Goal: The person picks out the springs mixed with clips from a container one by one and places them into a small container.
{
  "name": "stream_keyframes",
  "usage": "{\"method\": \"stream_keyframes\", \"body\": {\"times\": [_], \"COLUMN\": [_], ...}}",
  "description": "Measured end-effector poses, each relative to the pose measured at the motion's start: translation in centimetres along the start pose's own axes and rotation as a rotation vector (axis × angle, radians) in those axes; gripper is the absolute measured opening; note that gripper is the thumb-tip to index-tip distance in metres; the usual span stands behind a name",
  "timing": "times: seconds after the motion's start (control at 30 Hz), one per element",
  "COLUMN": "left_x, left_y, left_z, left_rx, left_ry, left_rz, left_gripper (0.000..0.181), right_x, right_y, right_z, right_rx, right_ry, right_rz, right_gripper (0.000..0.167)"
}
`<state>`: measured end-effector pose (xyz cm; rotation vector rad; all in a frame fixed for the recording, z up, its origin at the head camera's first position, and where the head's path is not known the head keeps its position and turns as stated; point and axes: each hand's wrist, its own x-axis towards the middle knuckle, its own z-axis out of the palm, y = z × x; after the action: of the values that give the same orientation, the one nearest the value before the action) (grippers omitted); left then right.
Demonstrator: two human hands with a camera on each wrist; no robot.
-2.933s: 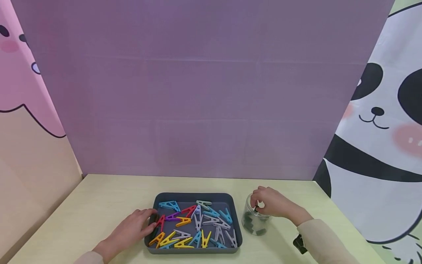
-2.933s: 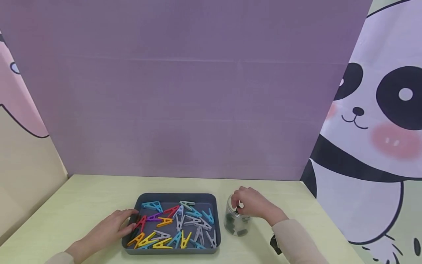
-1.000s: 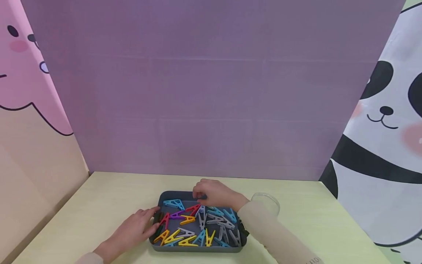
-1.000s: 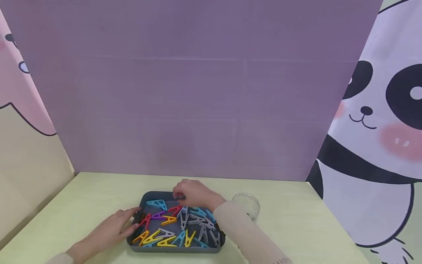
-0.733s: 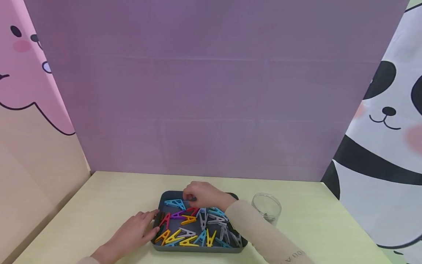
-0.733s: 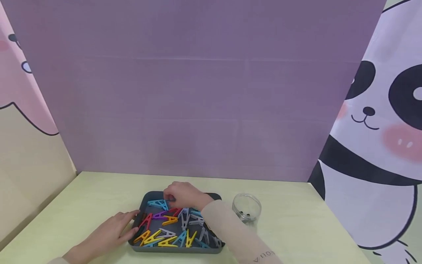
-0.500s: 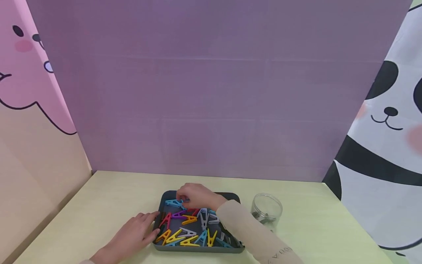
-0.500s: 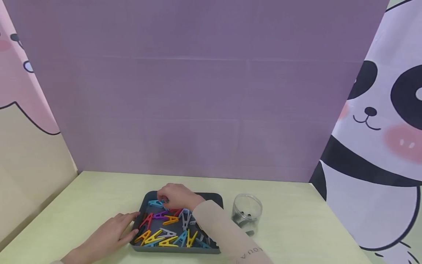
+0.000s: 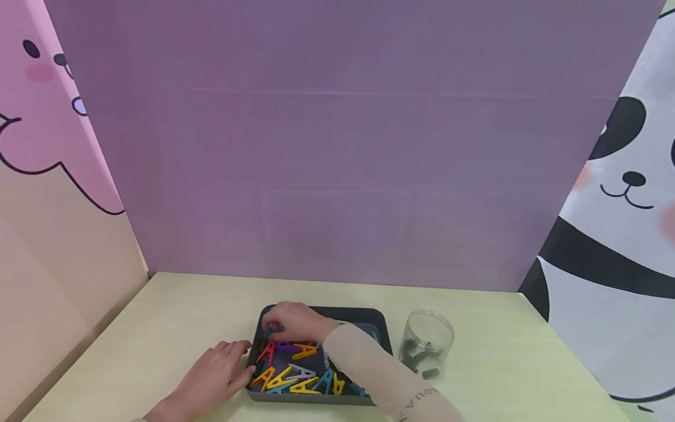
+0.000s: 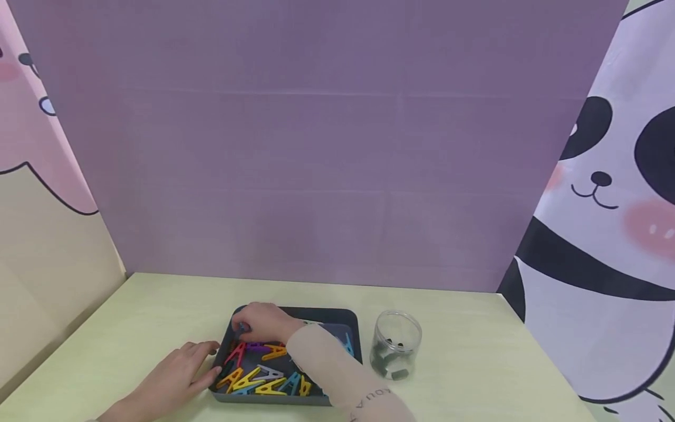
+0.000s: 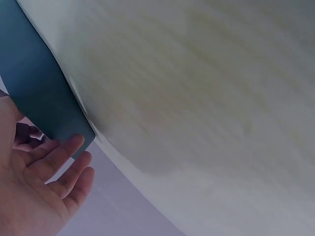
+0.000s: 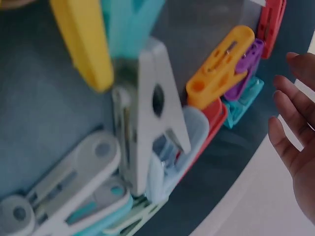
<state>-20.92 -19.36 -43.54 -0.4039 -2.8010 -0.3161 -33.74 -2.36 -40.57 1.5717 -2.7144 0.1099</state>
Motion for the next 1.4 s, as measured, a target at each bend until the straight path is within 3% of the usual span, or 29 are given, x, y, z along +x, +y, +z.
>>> {"method": "stream_keyframes", "body": {"times": [0.47, 1.03, 1.4], "left_x": [0.3, 0.5, 0.7], "left_y": [-0.5, -1.0, -1.1], "left_z": [0.3, 0.4, 0.3], "left_rx": [-0.065, -0.068, -0.092], "left_ry": [-0.061, -0.04, -0.09], "left_rz": [-0.004, 0.034, 0.008], "left_gripper": [0.038, 0.041, 0.043], "right_x": [0.7, 0.7, 0.8], "right_y": [-1.3, -1.5, -1.6], "right_z": [1.4, 1.5, 1.2], "right_rx": [-0.004, -0.059, -0.065], "right_ry": [-0.04, -0.049, -0.075], "right_rz": [0.076, 0.073, 0.073], "right_gripper": [0.015, 0.017, 0.017]}}
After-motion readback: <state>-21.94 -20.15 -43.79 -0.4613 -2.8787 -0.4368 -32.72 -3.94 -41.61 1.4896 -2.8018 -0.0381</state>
